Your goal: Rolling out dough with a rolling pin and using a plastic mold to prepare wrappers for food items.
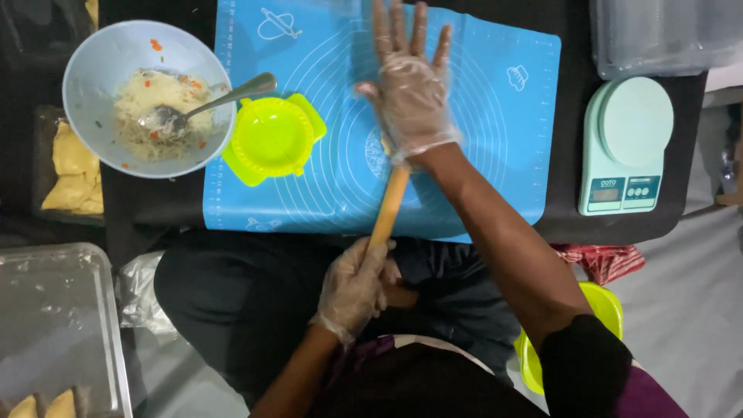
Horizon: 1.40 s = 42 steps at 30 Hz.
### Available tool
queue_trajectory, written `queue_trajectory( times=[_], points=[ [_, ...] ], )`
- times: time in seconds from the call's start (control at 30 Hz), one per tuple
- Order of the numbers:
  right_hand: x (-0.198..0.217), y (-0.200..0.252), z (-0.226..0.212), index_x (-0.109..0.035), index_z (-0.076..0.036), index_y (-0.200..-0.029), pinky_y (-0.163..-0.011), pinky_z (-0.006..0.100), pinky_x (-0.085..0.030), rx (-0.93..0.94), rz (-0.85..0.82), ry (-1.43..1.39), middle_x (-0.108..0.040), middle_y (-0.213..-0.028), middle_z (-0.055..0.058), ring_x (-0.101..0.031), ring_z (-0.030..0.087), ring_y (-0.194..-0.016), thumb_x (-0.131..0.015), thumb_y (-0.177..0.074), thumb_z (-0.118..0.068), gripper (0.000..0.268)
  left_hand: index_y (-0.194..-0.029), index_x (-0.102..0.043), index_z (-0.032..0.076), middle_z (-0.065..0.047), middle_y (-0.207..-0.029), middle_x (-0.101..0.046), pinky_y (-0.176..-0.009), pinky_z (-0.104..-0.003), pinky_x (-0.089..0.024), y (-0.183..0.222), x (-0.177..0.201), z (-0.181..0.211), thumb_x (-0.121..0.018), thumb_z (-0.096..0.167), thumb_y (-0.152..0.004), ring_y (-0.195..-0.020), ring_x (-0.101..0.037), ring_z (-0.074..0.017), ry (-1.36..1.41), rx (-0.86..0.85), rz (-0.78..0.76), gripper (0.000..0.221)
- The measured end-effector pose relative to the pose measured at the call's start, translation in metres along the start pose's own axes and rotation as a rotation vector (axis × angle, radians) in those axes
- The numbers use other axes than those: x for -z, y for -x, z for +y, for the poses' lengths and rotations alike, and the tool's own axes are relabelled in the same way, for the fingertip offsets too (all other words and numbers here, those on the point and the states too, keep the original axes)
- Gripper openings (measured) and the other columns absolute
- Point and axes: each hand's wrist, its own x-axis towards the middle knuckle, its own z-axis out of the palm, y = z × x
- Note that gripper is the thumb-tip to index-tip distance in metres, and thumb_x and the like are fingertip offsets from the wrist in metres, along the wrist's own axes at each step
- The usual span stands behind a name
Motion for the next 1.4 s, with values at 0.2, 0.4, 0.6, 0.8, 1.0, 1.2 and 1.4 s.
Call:
queue_trajectory(
  times=[0.2, 0.4, 0.6, 0.8, 1.0, 1.2, 1.4],
  points=[
    [0.004, -0.017, -0.027, -0.015, -0.015, -0.168, -0.121, 0.06, 0.011, 0.011, 0.02, 0.019, -0.01, -0.174, 0.014, 0.01, 0.032, -0.15, -0.072, -0.117, -0.051, 0.084, -0.121, -0.07, 0.002, -0.006, -0.07, -0.067, -0.041, -0.025, -0.041, -0.002, 0.005, 0.006, -0.065, 0.013, -0.093, -0.046, -0.046, -0.0109, -0.027, -0.12, 0.098, 0.031],
    [-0.007, -0.032, -0.04, -0.02, -0.011, -0.166, -0.123, 0.061, 0.006, 0.098, 0.048, -0.028, -0.015, -0.171, 0.021, 0.0, 0.038, -0.154, -0.074, -0.112, -0.054, 0.088, -0.11, -0.071, 0.005, -0.004, -0.064, -0.057, -0.043, -0.028, -0.043, 0.004, 0.011, 0.017, -0.053, 0.03, -0.101, -0.045, -0.048, -0.0138, -0.237, -0.059, 0.15, 0.033],
    [-0.021, -0.016, 0.027, -0.053, -0.005, -0.135, -0.103, 0.043, -0.05, 0.024, 0.458, -0.641, -0.064, -0.129, 0.016, -0.066, 0.032, -0.114, -0.053, -0.109, -0.039, 0.043, -0.109, -0.065, -0.001, -0.007, -0.064, -0.056, -0.037, -0.025, -0.034, 0.002, 0.018, -0.022, -0.054, 0.025, -0.103, -0.042, -0.041, -0.0116, 0.201, -0.227, -0.045, 0.029],
    [-0.007, 0.039, 0.036, -0.006, -0.006, -0.168, -0.134, 0.051, 0.006, 0.278, 0.11, -0.239, -0.004, -0.176, 0.018, 0.006, 0.035, -0.161, -0.026, -0.102, -0.072, 0.095, -0.107, -0.065, 0.002, -0.004, -0.06, -0.056, -0.037, -0.025, -0.033, 0.001, -0.009, -0.04, -0.054, 0.025, -0.102, -0.039, -0.04, -0.0107, 0.088, -0.145, -0.112, 0.025],
    [-0.037, 0.031, 0.016, -0.006, -0.012, -0.173, -0.119, 0.053, 0.034, 0.324, 0.312, 0.402, 0.003, -0.176, 0.011, 0.027, 0.033, -0.154, -0.006, -0.107, -0.086, 0.099, -0.126, -0.063, 0.002, -0.008, -0.076, -0.064, -0.038, -0.024, -0.041, -0.002, -0.004, -0.049, -0.053, 0.036, -0.099, -0.043, -0.048, -0.0107, 0.132, -0.194, -0.073, 0.045],
    [0.005, 0.013, -0.037, -0.007, -0.01, -0.169, -0.122, 0.059, 0.014, 0.252, -0.115, -0.009, 0.002, -0.173, 0.016, 0.012, 0.038, -0.154, -0.022, -0.094, -0.084, 0.107, -0.124, -0.066, 0.006, -0.001, -0.069, -0.062, -0.043, -0.026, -0.043, 0.007, 0.001, -0.016, -0.062, 0.02, -0.093, -0.047, -0.049, -0.0108, -0.149, -0.185, 0.109, 0.034],
    [0.002, -0.002, -0.059, -0.006, -0.011, -0.169, -0.127, 0.062, 0.006, 0.264, -0.067, -0.041, -0.001, -0.175, 0.016, 0.006, 0.04, -0.158, -0.027, -0.089, -0.089, 0.114, -0.11, -0.073, 0.003, -0.004, -0.066, -0.06, -0.051, -0.028, -0.043, 0.003, 0.016, -0.012, -0.063, 0.023, -0.095, -0.055, -0.052, -0.0142, -0.126, -0.229, 0.157, 0.026]
  ],
)
